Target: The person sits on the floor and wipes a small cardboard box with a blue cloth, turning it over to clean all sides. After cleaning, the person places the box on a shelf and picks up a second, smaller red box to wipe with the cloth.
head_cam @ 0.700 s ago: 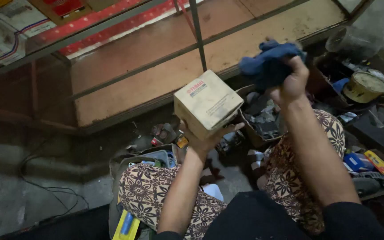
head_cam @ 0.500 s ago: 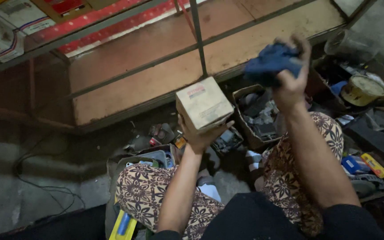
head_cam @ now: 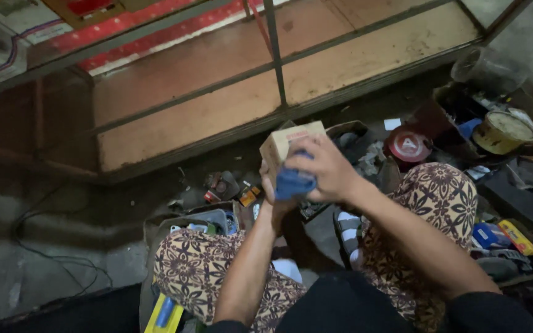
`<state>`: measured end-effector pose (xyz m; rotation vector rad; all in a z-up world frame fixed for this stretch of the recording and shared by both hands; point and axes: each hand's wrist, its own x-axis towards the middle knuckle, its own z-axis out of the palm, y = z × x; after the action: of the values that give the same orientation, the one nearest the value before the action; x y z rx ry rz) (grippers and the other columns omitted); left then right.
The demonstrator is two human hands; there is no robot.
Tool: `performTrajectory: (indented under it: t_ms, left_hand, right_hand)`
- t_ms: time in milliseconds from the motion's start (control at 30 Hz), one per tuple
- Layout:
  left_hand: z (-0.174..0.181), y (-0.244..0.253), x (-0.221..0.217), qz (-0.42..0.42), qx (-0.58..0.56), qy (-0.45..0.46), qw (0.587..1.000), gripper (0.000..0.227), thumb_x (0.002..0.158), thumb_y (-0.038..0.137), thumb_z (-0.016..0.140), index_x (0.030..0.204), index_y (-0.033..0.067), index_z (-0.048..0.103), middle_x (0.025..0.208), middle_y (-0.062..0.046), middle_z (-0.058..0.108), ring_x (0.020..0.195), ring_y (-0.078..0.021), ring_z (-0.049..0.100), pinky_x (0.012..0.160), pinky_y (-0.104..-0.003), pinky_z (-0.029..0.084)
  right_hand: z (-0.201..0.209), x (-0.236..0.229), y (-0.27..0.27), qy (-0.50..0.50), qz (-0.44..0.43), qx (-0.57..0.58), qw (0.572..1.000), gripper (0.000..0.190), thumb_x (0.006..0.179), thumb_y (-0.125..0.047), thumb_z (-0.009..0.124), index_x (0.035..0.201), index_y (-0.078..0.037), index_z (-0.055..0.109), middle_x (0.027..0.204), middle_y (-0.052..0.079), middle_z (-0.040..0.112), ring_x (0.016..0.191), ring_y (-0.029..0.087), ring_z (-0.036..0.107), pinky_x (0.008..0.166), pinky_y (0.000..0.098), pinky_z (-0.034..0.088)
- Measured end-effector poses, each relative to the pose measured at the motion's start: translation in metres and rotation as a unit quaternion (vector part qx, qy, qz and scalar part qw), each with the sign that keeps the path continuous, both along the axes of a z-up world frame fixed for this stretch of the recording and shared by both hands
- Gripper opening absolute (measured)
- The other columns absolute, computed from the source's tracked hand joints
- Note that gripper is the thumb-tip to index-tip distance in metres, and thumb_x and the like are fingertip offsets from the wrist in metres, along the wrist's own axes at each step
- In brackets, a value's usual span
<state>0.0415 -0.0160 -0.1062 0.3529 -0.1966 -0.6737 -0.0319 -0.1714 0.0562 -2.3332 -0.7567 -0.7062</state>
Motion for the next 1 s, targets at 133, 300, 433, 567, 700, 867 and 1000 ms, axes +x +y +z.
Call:
performTrajectory:
  t_ms: [133,300,433,567,700,867,1000]
  left_hand:
    - [0.013,0.001,-0.014,-0.042,-0.019,0.035,0.998,0.082,0.099,0.064,0.050,0.159,0.0089,0.040,0.155,-0.013,0.049,0.139,-0.0343,0.050,0.119,-0.051,0.042]
    - [0.032,-0.005,-0.021,-0.036,-0.020,0.061,0.997,0.090,0.091,0.071,0.054,0.162,0.0165,0.039,0.157,-0.009,0.048,0.140,-0.0327,0.049,0.118,-0.055,0.042]
    - [0.003,0.006,-0.021,-0.050,-0.044,0.046,0.997,0.099,0.091,0.074,0.056,0.161,0.0065,0.039,0.158,-0.017,0.049,0.142,-0.0369,0.049,0.119,-0.053,0.042]
    - [-0.004,0.004,-0.027,-0.089,0.032,0.039,0.995,0.088,0.090,0.066,0.056,0.159,0.0156,0.039,0.155,-0.012,0.050,0.140,-0.0337,0.051,0.117,-0.054,0.042]
    - [-0.038,-0.002,-0.024,-0.057,0.039,0.042,0.997,0.081,0.096,0.063,0.055,0.160,0.0158,0.040,0.152,-0.010,0.051,0.136,-0.0328,0.053,0.116,-0.055,0.043]
    - [0.009,-0.002,-0.023,-0.051,0.020,0.043,0.998,0.086,0.094,0.070,0.051,0.155,0.0098,0.045,0.147,-0.013,0.057,0.131,-0.0328,0.058,0.111,-0.052,0.047]
    - [0.018,0.007,-0.020,-0.093,0.044,0.021,0.994,0.078,0.091,0.063,0.049,0.150,0.0120,0.049,0.143,-0.011,0.060,0.127,-0.0304,0.060,0.108,-0.050,0.049]
  right_hand:
    - [-0.008,0.025,-0.028,-0.002,-0.114,0.052,0.992,0.048,0.067,-0.027,0.084,0.109,-0.011,0.067,0.114,0.014,0.061,0.106,0.038,0.055,0.092,0.0482,0.045]
    - [-0.003,0.009,-0.024,0.015,-0.103,0.031,0.994,0.049,0.069,-0.020,0.082,0.116,-0.010,0.070,0.107,0.009,0.065,0.099,0.032,0.057,0.086,0.0488,0.043]
    - [-0.004,-0.011,-0.007,0.058,-0.028,-0.007,0.998,0.057,0.056,-0.015,0.078,0.112,-0.010,0.068,0.104,0.014,0.061,0.103,0.037,0.057,0.083,0.0469,0.043]
    - [-0.020,0.015,-0.029,0.039,-0.175,0.084,0.980,0.052,0.069,-0.016,0.081,0.117,-0.007,0.064,0.108,0.017,0.058,0.100,0.039,0.053,0.087,0.0465,0.044]
    - [-0.023,0.006,-0.029,0.037,-0.202,0.125,0.971,0.049,0.068,-0.006,0.072,0.117,-0.006,0.063,0.109,0.017,0.058,0.103,0.039,0.054,0.093,0.0462,0.046]
    - [-0.007,-0.021,-0.005,0.032,-0.063,0.090,0.993,0.050,0.059,-0.012,0.075,0.108,-0.007,0.064,0.101,0.015,0.060,0.100,0.039,0.058,0.090,0.0471,0.047]
    - [-0.013,-0.009,-0.005,-0.002,-0.010,0.094,0.996,0.058,0.054,-0.015,0.075,0.110,-0.006,0.065,0.104,0.017,0.060,0.104,0.042,0.059,0.091,0.0473,0.048]
